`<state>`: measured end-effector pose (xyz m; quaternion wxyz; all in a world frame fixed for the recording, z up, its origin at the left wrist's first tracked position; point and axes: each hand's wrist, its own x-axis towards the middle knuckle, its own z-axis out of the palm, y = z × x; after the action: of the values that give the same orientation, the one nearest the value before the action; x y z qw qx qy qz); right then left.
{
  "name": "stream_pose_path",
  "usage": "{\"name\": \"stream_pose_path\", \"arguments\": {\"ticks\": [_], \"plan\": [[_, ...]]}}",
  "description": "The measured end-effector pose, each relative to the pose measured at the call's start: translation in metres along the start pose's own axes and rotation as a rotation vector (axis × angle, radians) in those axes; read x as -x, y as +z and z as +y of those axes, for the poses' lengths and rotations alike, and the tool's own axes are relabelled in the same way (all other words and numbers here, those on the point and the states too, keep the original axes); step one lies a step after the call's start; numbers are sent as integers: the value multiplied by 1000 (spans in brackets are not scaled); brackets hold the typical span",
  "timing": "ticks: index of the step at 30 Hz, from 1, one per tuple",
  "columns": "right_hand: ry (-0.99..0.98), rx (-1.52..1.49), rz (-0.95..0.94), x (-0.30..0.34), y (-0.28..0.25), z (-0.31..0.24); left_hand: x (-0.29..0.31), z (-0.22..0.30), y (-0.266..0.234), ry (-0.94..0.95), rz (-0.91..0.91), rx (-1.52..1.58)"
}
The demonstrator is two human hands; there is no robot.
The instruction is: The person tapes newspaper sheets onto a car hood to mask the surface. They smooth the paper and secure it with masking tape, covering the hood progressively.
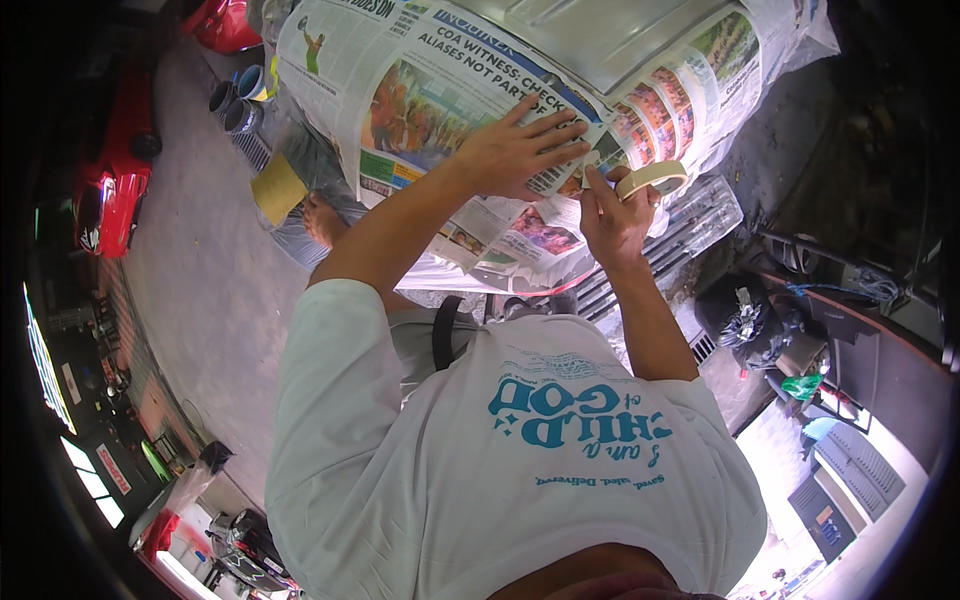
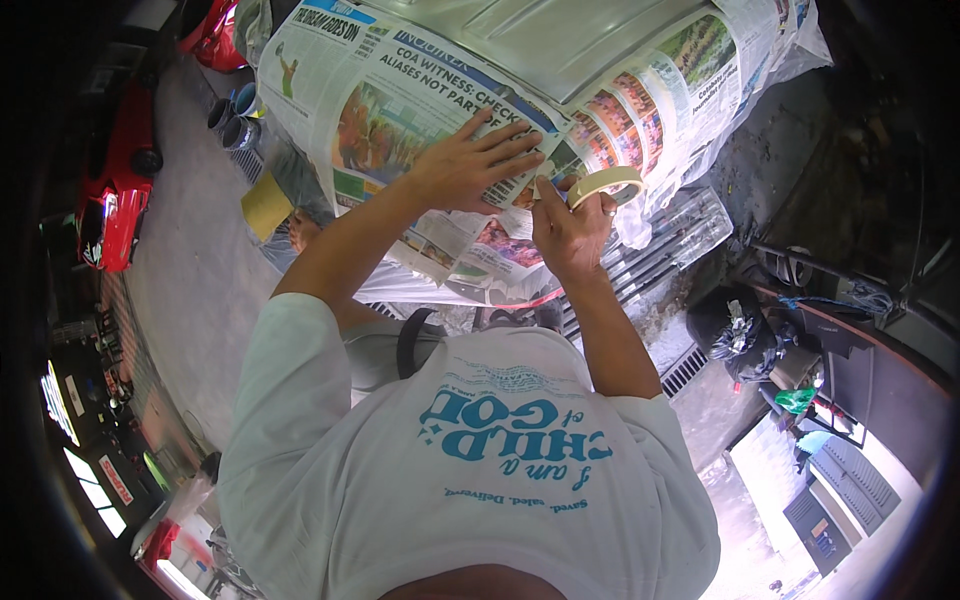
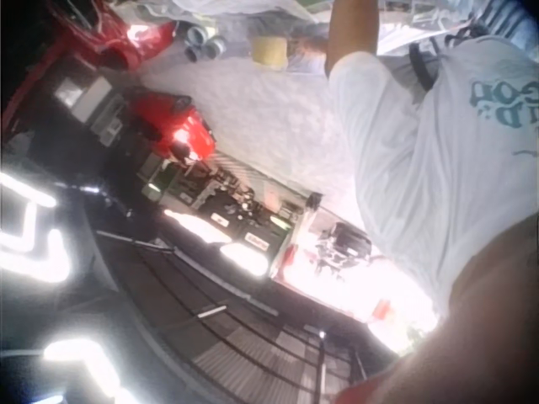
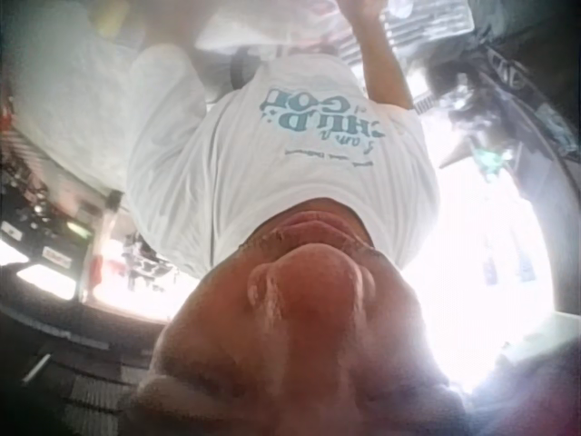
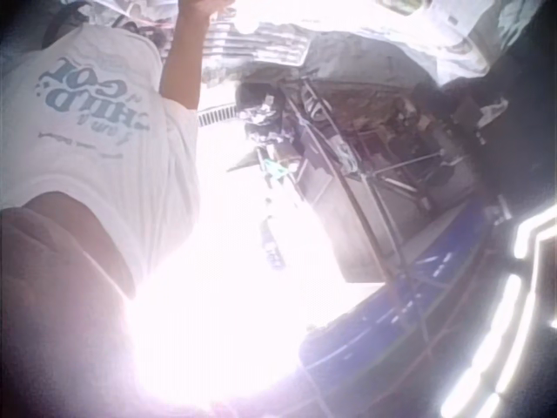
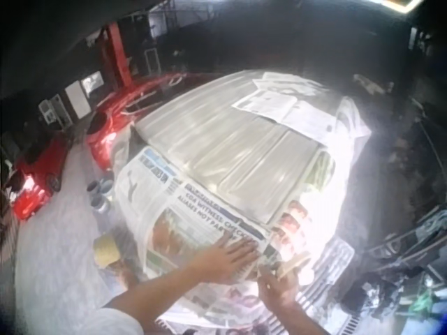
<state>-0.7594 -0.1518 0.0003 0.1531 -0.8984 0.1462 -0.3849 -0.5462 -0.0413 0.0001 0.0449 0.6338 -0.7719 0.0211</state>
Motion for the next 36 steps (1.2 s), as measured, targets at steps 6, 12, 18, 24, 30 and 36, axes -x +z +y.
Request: {"name": "stream_pose_path", "arguments": {"ticks": [6,12,18,24,30,36], "plan": [[9,27,-24,2,8,-3,0,-2,5,8,27,19],[2,13,-42,3,12,-5,0,-2,5,3,37,22],[1,16,-24,5,13,-7,0,-2,5,9,10,-6],[47,64,38,-2,-1,1,0,-1,3,-3,11,0],[32,106,30,-17,1,13,-4,2,-8,-4,-19,8],[26,94,7,-13,3,12,-3,3,-6,-10,1,1]]}}
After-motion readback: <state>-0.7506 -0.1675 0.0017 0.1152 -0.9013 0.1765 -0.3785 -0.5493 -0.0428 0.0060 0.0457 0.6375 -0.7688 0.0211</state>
